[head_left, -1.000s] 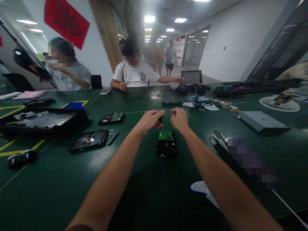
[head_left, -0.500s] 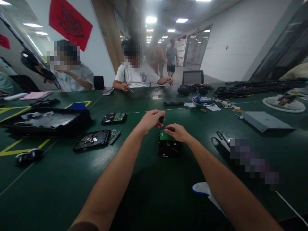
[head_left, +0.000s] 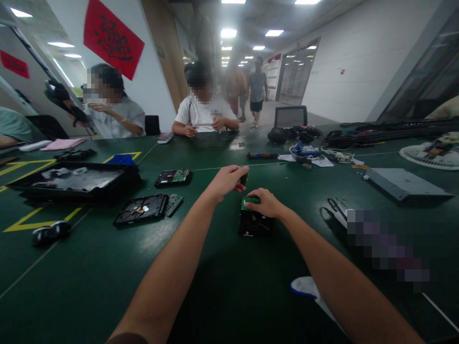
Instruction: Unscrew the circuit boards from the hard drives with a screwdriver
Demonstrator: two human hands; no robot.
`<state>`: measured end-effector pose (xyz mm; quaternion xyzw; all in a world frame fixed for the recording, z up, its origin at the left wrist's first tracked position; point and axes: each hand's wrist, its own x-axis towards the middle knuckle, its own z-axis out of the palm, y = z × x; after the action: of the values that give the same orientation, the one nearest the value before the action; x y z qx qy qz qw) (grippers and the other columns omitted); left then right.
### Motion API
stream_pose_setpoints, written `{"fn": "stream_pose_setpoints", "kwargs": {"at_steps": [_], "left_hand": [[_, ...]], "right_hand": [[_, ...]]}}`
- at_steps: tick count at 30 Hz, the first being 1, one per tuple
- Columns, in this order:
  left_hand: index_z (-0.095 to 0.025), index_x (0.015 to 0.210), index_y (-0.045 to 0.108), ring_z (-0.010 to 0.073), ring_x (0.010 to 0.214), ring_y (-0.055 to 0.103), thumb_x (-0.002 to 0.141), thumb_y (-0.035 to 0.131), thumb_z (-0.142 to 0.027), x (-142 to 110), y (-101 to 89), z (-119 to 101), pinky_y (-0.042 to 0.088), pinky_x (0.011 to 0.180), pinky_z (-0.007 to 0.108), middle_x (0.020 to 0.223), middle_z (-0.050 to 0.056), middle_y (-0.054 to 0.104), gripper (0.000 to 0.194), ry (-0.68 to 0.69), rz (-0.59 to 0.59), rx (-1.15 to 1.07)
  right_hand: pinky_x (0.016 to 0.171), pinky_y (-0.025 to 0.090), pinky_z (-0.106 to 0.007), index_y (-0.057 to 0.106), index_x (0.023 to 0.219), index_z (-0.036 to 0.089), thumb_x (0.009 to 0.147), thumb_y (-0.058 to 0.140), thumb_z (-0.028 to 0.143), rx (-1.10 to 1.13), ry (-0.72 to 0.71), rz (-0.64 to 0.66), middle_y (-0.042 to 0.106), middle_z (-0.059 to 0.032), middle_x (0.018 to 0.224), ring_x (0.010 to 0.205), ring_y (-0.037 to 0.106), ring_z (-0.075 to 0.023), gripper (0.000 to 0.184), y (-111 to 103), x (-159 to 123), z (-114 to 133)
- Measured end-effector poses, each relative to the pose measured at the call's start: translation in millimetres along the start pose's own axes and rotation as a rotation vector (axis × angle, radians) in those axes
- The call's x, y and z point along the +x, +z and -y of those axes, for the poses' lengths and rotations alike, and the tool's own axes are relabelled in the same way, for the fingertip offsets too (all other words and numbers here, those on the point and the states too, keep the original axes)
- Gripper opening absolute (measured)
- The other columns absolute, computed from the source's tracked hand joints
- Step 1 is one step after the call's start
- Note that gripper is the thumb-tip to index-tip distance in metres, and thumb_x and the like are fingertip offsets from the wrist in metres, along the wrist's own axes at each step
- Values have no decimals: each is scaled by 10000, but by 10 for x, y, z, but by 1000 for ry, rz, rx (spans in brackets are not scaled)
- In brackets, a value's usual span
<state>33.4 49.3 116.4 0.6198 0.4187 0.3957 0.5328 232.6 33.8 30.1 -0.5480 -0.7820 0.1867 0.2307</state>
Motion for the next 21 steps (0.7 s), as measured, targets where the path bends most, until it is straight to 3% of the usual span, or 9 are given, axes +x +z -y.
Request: {"fn": "stream_pose_setpoints", "kwargs": {"at_steps": [9, 21], "left_hand": [[-165, 893, 673, 127, 603, 682, 991, 643, -478, 29, -7, 38, 515, 563, 259, 946, 97, 735, 329, 16, -5, -5], [-161, 925, 689, 154, 634, 699, 975, 662, -481, 7, -14, 35, 537, 610, 301, 937, 111, 729, 326, 25, 19, -4]], "right_hand": [[932, 467, -398, 753, 1178, 273, 853, 695, 661, -105, 1, 40, 711, -79, 1159, 1121, 623, -296, 509, 66, 10, -44], [955, 464, -413, 731, 1189, 279, 859, 691, 637, -98, -29, -4, 694, -73, 1178, 1133, 605, -289, 488, 139, -7, -104]]}}
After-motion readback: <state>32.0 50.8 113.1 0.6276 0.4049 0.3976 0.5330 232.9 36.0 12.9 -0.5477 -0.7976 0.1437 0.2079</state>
